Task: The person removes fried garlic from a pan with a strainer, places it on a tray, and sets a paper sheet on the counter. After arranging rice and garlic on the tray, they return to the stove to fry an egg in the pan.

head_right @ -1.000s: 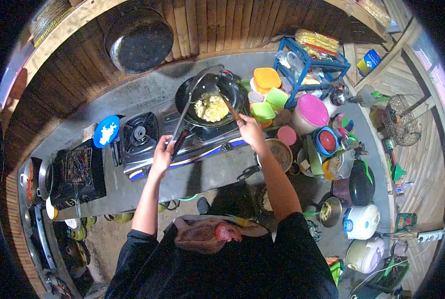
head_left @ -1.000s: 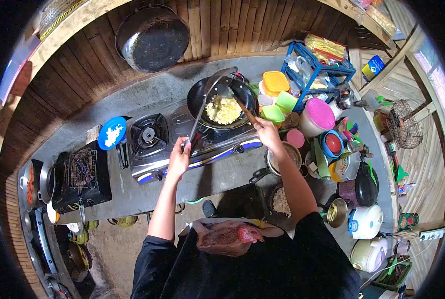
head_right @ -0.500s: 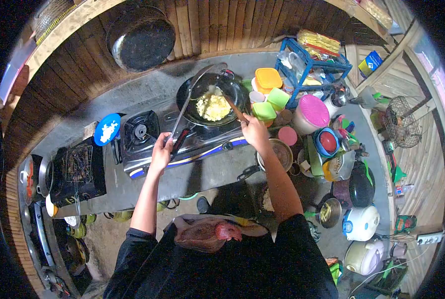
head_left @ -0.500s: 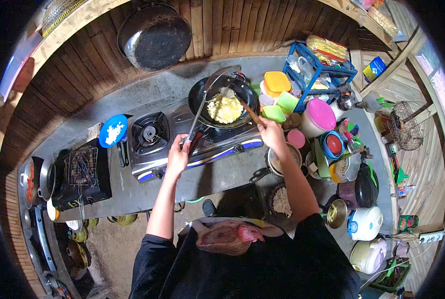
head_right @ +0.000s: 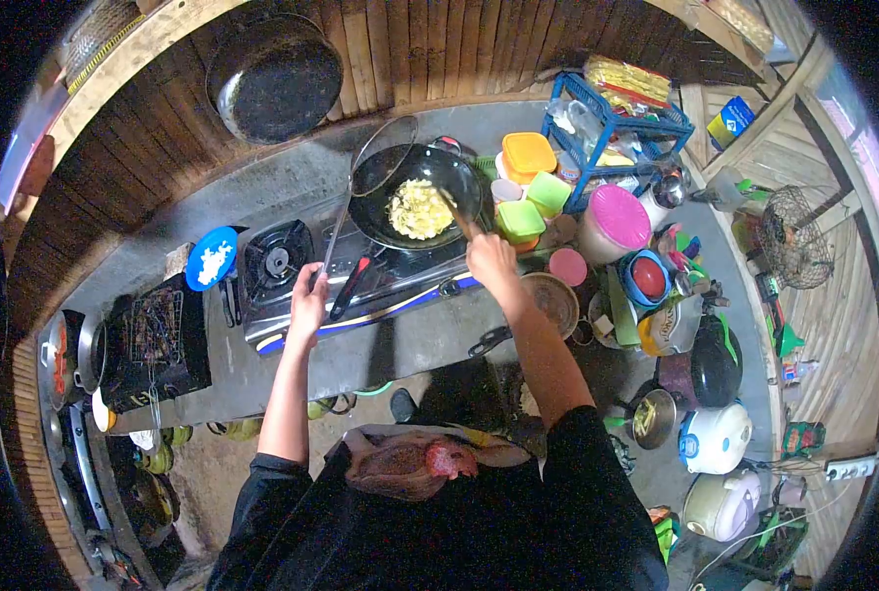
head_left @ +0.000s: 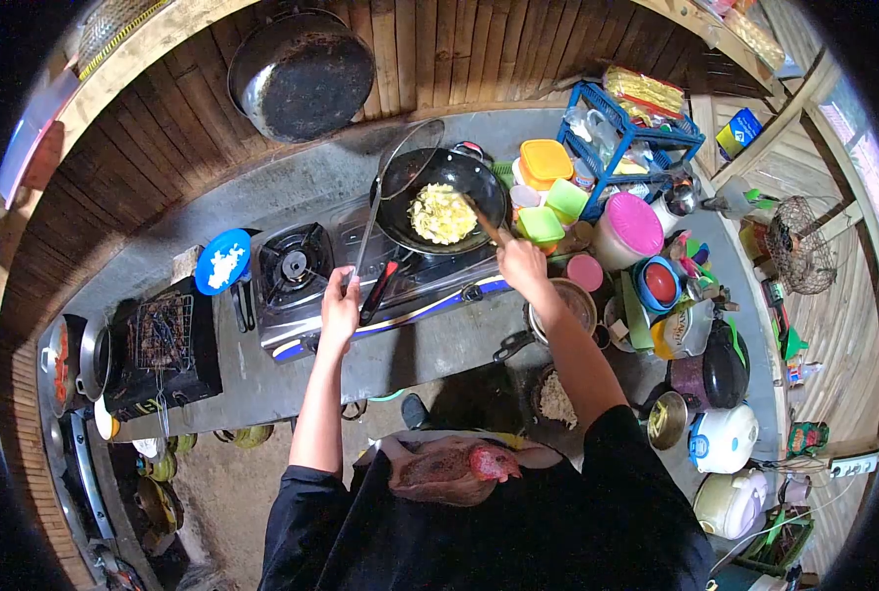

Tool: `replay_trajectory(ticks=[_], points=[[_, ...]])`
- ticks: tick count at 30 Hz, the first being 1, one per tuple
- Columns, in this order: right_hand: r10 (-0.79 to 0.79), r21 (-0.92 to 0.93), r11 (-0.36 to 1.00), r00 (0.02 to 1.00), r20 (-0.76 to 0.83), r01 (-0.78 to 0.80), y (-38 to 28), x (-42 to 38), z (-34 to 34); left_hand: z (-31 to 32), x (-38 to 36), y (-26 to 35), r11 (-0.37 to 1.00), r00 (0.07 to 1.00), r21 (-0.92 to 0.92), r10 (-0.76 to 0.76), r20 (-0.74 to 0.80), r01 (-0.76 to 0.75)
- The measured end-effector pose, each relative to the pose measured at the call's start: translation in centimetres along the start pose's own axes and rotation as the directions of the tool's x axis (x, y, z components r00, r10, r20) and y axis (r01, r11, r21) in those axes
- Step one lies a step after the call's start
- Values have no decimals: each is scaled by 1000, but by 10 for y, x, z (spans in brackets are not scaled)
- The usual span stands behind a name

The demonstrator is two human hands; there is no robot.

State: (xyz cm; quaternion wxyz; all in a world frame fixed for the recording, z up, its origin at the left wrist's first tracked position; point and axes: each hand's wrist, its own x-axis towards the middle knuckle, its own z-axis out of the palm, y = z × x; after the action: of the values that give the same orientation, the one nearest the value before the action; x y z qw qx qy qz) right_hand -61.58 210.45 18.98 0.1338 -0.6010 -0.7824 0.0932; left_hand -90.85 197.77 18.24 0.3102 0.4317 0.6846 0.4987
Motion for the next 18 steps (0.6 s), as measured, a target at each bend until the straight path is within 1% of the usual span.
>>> replay_trajectory(ticks=[1, 2, 4, 5, 6, 8, 9, 12, 14, 16, 18], points=[[-32, 0, 999, 998, -47, 32, -4, -3, 0, -1, 0, -1, 1000, 1000, -23, -5, -6, 5], [-37, 1, 999, 998, -45, 37, -6, -5, -3, -3, -1, -2, 1000, 1000, -22, -7, -10, 6], [-7, -7, 1000, 1000, 26, 8, -21, -11, -29, -8, -9, 11, 998, 998, -7, -68, 3, 68], [6, 58, 998, 1000, -7, -6, -19, -8, -27, -8, -7, -1, 1000, 1000, -3, -8, -20, 8], [1, 59, 998, 1000, -2, -1, -19, -3, -24, -10, -10, 4, 1000, 1000, -2, -13, -25, 13], [24, 62, 998, 999, -32, -22, -16, 10, -16, -13, -15, 16, 992, 993, -51, -118, 7, 118], [21, 36, 999, 999, -46, -19, -17, 17, -11, -13, -14, 13, 992, 995, -70, -103, 5, 103], [23, 48, 999, 998, -52, -20, -21, 36, 11, -13, -15, 16, 989, 994, -105, -107, 7, 107], [21, 80, 997, 999, -29, -18, -26, 35, 16, -14, -13, 14, 990, 995, -101, -98, 4, 98], [-76, 56, 996, 996, 51, 73, -34, 26, 11, -13, -11, 11, 997, 999, -65, -42, 8, 42], [-73, 47, 996, 995, 66, 70, -38, 10, -3, -13, -10, 10, 996, 998, -70, -61, 9, 62]])
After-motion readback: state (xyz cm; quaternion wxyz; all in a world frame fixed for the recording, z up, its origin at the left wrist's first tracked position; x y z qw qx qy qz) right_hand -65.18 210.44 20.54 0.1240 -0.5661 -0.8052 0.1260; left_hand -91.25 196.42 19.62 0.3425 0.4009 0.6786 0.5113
